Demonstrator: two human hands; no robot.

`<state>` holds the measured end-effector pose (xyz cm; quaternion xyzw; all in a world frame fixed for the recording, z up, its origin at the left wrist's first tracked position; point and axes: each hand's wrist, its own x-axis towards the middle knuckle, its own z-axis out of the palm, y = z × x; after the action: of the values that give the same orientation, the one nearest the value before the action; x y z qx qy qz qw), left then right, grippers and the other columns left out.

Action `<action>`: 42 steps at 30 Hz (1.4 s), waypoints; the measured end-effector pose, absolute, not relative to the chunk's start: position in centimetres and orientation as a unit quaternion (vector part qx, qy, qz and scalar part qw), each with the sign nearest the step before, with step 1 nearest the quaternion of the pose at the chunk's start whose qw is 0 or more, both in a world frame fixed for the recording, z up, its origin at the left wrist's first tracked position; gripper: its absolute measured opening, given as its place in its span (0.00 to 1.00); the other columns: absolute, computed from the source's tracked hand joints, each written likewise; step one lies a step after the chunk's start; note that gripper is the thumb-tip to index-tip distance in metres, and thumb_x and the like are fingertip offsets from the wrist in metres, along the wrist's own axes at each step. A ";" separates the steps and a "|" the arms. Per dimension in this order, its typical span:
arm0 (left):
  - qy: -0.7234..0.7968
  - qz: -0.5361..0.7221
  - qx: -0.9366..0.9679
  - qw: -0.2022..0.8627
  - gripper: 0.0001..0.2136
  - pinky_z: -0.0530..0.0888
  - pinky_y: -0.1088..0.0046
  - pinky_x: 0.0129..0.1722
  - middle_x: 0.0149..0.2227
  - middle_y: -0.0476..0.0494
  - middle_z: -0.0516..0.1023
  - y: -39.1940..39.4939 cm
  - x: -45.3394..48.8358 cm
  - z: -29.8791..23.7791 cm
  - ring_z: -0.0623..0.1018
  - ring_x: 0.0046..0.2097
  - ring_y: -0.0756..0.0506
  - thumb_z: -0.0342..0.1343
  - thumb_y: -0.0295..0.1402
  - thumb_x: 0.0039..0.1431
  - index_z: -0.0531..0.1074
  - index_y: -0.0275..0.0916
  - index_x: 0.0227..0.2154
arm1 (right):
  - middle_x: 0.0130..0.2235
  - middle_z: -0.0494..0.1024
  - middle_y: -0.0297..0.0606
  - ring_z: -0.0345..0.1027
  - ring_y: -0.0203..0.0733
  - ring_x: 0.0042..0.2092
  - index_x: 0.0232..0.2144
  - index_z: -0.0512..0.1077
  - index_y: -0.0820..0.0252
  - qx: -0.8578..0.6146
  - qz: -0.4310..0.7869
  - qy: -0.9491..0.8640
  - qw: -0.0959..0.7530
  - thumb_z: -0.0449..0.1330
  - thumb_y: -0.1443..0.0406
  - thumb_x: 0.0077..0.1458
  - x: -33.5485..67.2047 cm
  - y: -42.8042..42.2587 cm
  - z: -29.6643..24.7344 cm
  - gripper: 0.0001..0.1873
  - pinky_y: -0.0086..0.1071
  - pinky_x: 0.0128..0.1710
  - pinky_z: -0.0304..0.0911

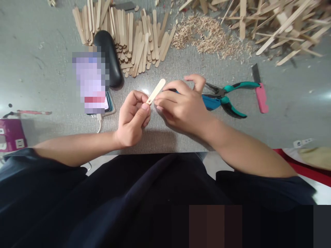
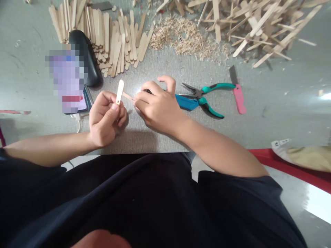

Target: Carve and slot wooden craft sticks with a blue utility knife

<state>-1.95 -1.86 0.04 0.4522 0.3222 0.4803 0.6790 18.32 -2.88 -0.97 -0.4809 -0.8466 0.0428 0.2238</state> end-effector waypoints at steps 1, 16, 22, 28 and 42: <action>0.322 0.477 0.448 0.685 0.19 0.57 0.78 0.18 0.21 0.60 0.61 -1.8 -2.0 0.0 0.59 0.19 0.55 0.68 0.49 0.72 0.66 0.45 0.37 | 0.47 0.91 0.31 0.78 0.50 0.57 0.45 0.80 0.52 -0.495 0.027 -0.837 0.232 0.55 0.64 0.81 18.0 -3.1 -1.0 0.14 0.56 0.67 0.47; 0.340 0.456 0.417 0.709 0.17 0.56 0.77 0.20 0.22 0.61 0.51 -0.6 -2.7 0.3 0.52 0.19 0.56 0.65 0.46 0.71 0.66 0.44 0.33 | 0.47 0.87 0.39 0.76 0.56 0.48 0.50 0.79 0.52 -0.523 0.050 -0.826 0.205 0.56 0.70 0.73 19.2 -4.1 -0.4 0.13 0.49 0.50 0.58; 0.279 0.383 0.398 0.785 0.16 0.55 0.78 0.21 0.21 0.61 0.51 0.1 -2.5 0.7 0.51 0.20 0.57 0.66 0.43 0.69 0.67 0.42 0.32 | 0.46 0.83 0.46 0.76 0.56 0.49 0.47 0.78 0.53 -0.521 0.164 -0.802 0.243 0.52 0.63 0.79 20.9 -3.4 2.1 0.14 0.52 0.51 0.70; 0.254 0.327 0.399 0.818 0.20 0.55 0.77 0.21 0.21 0.60 0.54 -0.5 -2.2 0.8 0.53 0.20 0.56 0.69 0.48 0.69 0.67 0.43 0.32 | 0.42 0.80 0.46 0.74 0.57 0.46 0.40 0.76 0.50 -0.523 0.186 -0.801 0.225 0.51 0.56 0.80 20.6 -3.7 2.5 0.17 0.56 0.50 0.70; 0.200 0.342 0.362 0.844 0.14 0.57 0.81 0.23 0.23 0.61 0.54 -0.6 -2.1 0.8 0.53 0.22 0.56 0.62 0.42 0.75 0.67 0.41 0.36 | 0.38 0.78 0.36 0.76 0.48 0.39 0.42 0.70 0.50 -0.427 0.149 -0.826 0.335 0.60 0.62 0.78 21.0 -3.4 1.4 0.07 0.47 0.42 0.63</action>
<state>-2.12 -0.61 0.84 0.3624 0.2000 0.3417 0.8437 21.03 -3.37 1.36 -0.4272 -0.8264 0.1490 0.3352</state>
